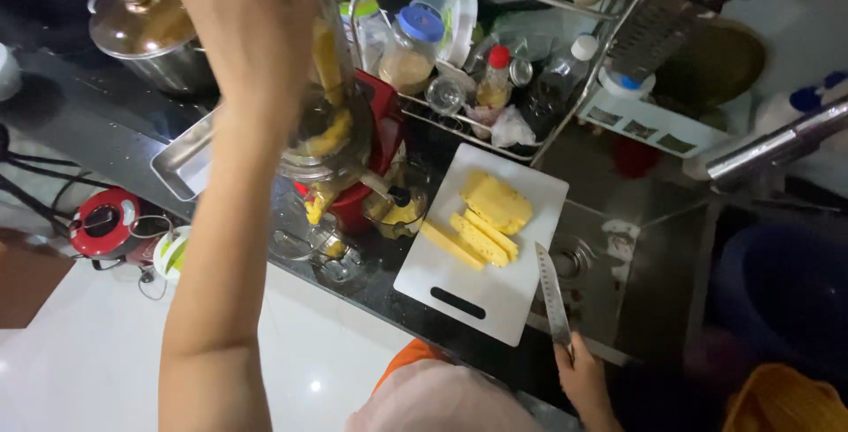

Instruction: Washing, slicing, and feeding pineapple into a juicer.

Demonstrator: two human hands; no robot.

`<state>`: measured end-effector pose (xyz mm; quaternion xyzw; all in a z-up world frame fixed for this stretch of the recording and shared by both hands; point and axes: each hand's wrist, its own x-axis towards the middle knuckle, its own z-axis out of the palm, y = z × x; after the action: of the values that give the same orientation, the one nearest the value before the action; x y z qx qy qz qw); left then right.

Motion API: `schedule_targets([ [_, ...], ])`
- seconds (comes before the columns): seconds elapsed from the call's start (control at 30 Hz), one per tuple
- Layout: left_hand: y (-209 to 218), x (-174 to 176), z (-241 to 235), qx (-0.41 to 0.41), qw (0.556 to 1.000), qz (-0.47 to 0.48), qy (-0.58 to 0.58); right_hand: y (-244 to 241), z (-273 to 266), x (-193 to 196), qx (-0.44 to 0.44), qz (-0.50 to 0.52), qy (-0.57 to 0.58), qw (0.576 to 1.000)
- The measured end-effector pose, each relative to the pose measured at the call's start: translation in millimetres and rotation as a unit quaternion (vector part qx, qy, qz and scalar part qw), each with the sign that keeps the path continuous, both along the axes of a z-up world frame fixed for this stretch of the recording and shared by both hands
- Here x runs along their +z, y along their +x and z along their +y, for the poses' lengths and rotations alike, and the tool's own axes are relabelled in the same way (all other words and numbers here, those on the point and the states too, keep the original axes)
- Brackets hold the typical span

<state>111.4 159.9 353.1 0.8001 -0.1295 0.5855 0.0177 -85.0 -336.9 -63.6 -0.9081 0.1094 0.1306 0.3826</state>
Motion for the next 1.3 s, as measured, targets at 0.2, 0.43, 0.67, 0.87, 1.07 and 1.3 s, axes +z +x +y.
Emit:
schedule_targets([
  [0.2,-37.9,-174.0,-116.5,-0.174,0.917,0.340,0.118,-7.7,6.8,-31.0,-0.073,0.035,0.066,0.995],
  [0.43,-45.0,-390.8,-160.6,-0.235,0.841,0.413,0.258,-5.8,16.9,-35.7,-0.166,0.014,0.217,0.962],
  [0.67,-48.6,-347.1,-163.1,-0.262,0.823,0.425,0.270,4.4,37.0,11.7,-0.227,0.056,0.177,0.956],
  [0.87,-61.3,-129.3,-115.1,-0.321,0.858,0.374,-0.147,5.8,20.7,-24.4,-0.239,0.055,0.226,0.943],
  [1.07,-63.5,21.2,-10.1,-0.214,0.950,0.060,-0.219,9.4,5.3,-61.2,-0.247,0.040,0.256,0.934],
  [1.3,1.5,30.5,40.7,-0.095,0.981,0.058,-0.157,12.8,9.5,-51.8,-0.239,0.025,0.244,0.939],
])
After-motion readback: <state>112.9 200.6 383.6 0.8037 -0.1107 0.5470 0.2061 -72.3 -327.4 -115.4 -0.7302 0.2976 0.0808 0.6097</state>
